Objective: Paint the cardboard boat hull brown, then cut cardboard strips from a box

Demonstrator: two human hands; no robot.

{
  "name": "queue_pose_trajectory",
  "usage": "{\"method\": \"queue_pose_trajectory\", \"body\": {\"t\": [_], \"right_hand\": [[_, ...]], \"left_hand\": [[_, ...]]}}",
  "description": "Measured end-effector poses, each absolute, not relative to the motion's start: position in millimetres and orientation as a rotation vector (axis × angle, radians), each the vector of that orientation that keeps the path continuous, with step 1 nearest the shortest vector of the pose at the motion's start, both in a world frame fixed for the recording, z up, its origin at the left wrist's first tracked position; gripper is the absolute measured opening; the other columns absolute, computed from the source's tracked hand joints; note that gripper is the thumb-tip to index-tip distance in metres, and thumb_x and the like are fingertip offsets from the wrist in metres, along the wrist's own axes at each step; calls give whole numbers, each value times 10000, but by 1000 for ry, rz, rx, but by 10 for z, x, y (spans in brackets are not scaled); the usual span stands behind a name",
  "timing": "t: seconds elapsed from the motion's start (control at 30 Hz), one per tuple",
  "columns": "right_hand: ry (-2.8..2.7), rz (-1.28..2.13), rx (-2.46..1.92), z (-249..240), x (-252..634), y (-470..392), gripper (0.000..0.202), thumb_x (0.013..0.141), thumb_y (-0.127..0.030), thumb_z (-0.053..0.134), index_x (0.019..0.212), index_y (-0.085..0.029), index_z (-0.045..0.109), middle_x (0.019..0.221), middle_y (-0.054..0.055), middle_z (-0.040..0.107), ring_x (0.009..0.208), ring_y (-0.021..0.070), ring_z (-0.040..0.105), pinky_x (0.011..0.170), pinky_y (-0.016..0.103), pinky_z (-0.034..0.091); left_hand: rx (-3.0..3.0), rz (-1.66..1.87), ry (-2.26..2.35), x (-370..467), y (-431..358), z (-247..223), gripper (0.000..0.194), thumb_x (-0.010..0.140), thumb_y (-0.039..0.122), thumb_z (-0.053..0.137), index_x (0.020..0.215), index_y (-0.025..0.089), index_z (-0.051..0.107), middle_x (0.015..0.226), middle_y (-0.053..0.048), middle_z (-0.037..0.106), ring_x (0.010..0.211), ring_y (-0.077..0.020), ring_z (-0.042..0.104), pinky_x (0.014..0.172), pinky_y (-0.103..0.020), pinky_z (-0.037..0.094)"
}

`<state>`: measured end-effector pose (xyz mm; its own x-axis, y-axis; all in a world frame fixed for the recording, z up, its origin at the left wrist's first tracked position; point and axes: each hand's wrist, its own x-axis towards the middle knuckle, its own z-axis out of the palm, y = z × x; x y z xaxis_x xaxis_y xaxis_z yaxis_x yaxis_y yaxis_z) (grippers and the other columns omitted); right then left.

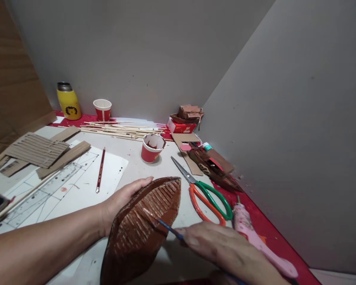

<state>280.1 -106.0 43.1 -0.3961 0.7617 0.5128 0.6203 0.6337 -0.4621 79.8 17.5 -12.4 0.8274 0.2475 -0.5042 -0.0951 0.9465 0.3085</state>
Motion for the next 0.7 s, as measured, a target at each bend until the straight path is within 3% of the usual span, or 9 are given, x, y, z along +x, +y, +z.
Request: {"method": "queue_pose_trajectory", "body": {"t": [0.17, 0.37, 0.47, 0.57, 0.7], "right_hand": [[-2252, 334, -766, 144, 2789, -979, 508, 975, -324, 564, 1469, -252, 470, 1121, 57, 767, 801, 158, 767, 731, 178, 613], [-2288, 350, -923, -100, 2796, -1021, 468, 962, -327, 586, 1424, -303, 516, 1051, 29, 785, 667, 141, 742, 656, 181, 604], [-2295, 346, -905, -64, 2776, -997, 509, 957, -291, 587, 1455, -294, 479, 1132, 45, 765, 650, 131, 734, 652, 184, 603], [-2294, 352, -861, 47, 2775, -970, 526, 977, -266, 543, 1490, -290, 432, 1199, 51, 739, 787, 136, 761, 700, 176, 605], [-2271, 314, -925, 222, 2786, -995, 467, 993, -154, 469, 1450, -248, 488, 1207, 80, 733, 1034, 157, 734, 805, 210, 606]], "left_hand": [[289, 189, 659, 808, 148, -108, 495, 878, 520, 571, 969, 63, 739, 790, -122, 762, 631, -206, 665, 683, -317, 510], [314, 171, 631, 796, 126, -88, 508, 883, 532, 556, 947, 62, 739, 772, -129, 750, 628, -193, 649, 659, -298, 493], [313, 160, 587, 786, 127, -151, 540, 826, 556, 627, 1005, 57, 730, 822, -138, 754, 667, -201, 658, 682, -302, 495], [298, 166, 558, 777, 132, -188, 528, 795, 536, 678, 1041, 71, 729, 857, -128, 760, 690, -201, 666, 709, -300, 491], [298, 168, 549, 782, 138, -156, 482, 774, 537, 692, 944, 89, 741, 813, -108, 758, 687, -209, 676, 734, -316, 492]]}}
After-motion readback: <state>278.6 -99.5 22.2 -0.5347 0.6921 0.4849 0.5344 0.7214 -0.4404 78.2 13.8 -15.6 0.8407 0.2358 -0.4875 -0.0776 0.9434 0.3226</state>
